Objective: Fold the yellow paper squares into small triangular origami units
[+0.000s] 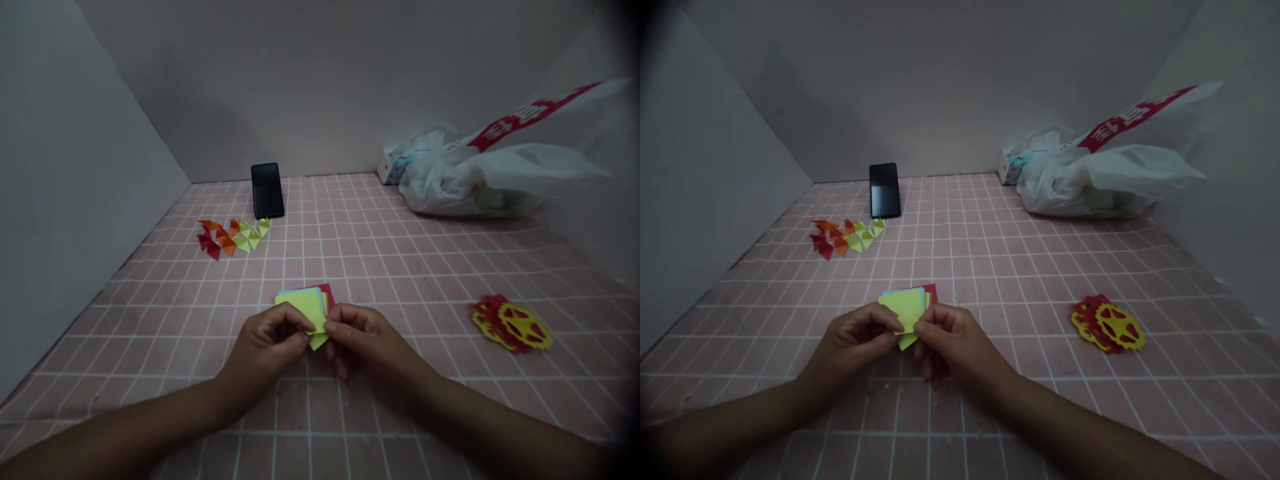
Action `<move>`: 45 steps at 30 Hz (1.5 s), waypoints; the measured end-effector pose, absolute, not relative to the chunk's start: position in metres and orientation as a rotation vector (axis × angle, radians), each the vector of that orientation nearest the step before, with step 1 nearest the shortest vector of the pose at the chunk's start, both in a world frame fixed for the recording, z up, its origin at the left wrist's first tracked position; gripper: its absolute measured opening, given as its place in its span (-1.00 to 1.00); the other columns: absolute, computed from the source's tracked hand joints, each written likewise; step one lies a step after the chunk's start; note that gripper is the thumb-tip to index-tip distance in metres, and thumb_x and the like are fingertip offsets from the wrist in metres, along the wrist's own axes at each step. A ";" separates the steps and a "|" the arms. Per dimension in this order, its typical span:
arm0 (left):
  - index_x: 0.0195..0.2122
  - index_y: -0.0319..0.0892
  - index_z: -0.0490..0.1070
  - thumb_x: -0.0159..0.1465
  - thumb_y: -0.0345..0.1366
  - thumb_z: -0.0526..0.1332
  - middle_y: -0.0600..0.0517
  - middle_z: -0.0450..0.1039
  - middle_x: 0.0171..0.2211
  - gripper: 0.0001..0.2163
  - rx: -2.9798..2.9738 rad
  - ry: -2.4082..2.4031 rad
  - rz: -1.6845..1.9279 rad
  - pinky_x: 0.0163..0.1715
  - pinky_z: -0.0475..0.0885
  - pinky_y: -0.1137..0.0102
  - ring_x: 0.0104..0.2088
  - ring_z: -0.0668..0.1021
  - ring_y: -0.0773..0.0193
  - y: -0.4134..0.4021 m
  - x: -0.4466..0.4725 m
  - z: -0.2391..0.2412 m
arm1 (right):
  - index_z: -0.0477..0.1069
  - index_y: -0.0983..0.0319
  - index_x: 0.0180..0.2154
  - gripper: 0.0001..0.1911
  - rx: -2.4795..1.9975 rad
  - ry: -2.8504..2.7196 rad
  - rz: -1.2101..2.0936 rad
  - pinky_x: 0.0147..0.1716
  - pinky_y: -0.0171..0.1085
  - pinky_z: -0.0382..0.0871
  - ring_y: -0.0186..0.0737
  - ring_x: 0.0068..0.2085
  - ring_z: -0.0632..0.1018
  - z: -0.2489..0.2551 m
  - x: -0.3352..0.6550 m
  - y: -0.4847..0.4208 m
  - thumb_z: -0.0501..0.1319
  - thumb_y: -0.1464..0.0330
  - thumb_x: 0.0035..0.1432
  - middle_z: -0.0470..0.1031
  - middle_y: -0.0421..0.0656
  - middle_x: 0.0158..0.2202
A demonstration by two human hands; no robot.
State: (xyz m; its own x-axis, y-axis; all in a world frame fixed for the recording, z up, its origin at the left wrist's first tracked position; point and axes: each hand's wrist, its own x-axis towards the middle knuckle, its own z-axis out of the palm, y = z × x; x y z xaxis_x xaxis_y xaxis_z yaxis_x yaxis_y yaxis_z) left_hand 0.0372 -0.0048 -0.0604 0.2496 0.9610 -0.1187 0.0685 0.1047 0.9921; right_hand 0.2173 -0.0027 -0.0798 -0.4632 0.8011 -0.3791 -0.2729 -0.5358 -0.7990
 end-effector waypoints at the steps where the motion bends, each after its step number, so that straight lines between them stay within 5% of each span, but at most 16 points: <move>1: -0.42 -0.20 0.46 0.11 -0.41 0.27 0.11 0.45 -0.48 -0.99 1.251 1.096 0.907 -0.37 0.34 0.47 -0.43 0.46 0.37 -0.005 0.037 -0.061 | 0.29 0.24 -0.46 -0.69 -1.015 -0.867 2.044 -0.74 -0.49 0.20 -0.48 -0.70 0.38 -0.080 0.217 -0.002 0.32 0.18 0.08 0.44 -0.28 -0.59; 16: -0.26 -0.16 0.46 0.18 -0.37 0.27 0.08 0.50 -0.39 -0.89 1.405 1.077 0.823 -0.33 0.40 0.47 -0.38 0.51 0.36 -0.001 0.035 -0.063 | 0.34 0.27 -0.48 -0.76 -0.966 -0.730 2.079 -0.73 -0.49 0.14 -0.52 -0.72 0.33 -0.075 0.219 0.001 0.27 0.29 0.13 0.41 -0.29 -0.62; 32: -0.37 -0.17 0.52 0.16 -0.36 0.29 0.08 0.52 -0.43 -0.97 1.492 1.149 0.920 -0.36 0.40 0.48 -0.40 0.51 0.34 0.002 0.034 -0.064 | 0.27 0.24 -0.43 -0.71 -0.949 -0.904 2.113 -0.71 -0.46 0.15 -0.48 -0.68 0.35 -0.082 0.219 -0.003 0.23 0.18 0.19 0.41 -0.27 -0.57; 39: -0.40 -0.17 0.52 0.16 -0.35 0.29 0.05 0.47 -0.41 -0.97 1.438 1.125 0.951 -0.33 0.41 0.45 -0.36 0.50 0.30 0.003 0.036 -0.058 | 0.39 0.20 -0.30 -0.97 -1.090 -1.548 1.241 -0.42 -0.31 0.23 -0.33 -0.40 0.37 -0.068 0.223 -0.007 0.23 0.39 0.19 0.32 -0.25 -0.43; 45: -0.41 -0.20 0.51 0.17 -0.38 0.30 0.06 0.48 -0.44 -0.96 1.436 1.100 0.895 -0.32 0.39 0.48 -0.38 0.49 0.34 0.000 0.037 -0.059 | 0.39 0.24 -0.35 -0.87 -0.991 -1.826 0.917 -0.32 -0.28 0.24 -0.26 -0.27 0.40 -0.069 0.221 -0.007 0.20 0.56 0.18 0.34 -0.19 -0.36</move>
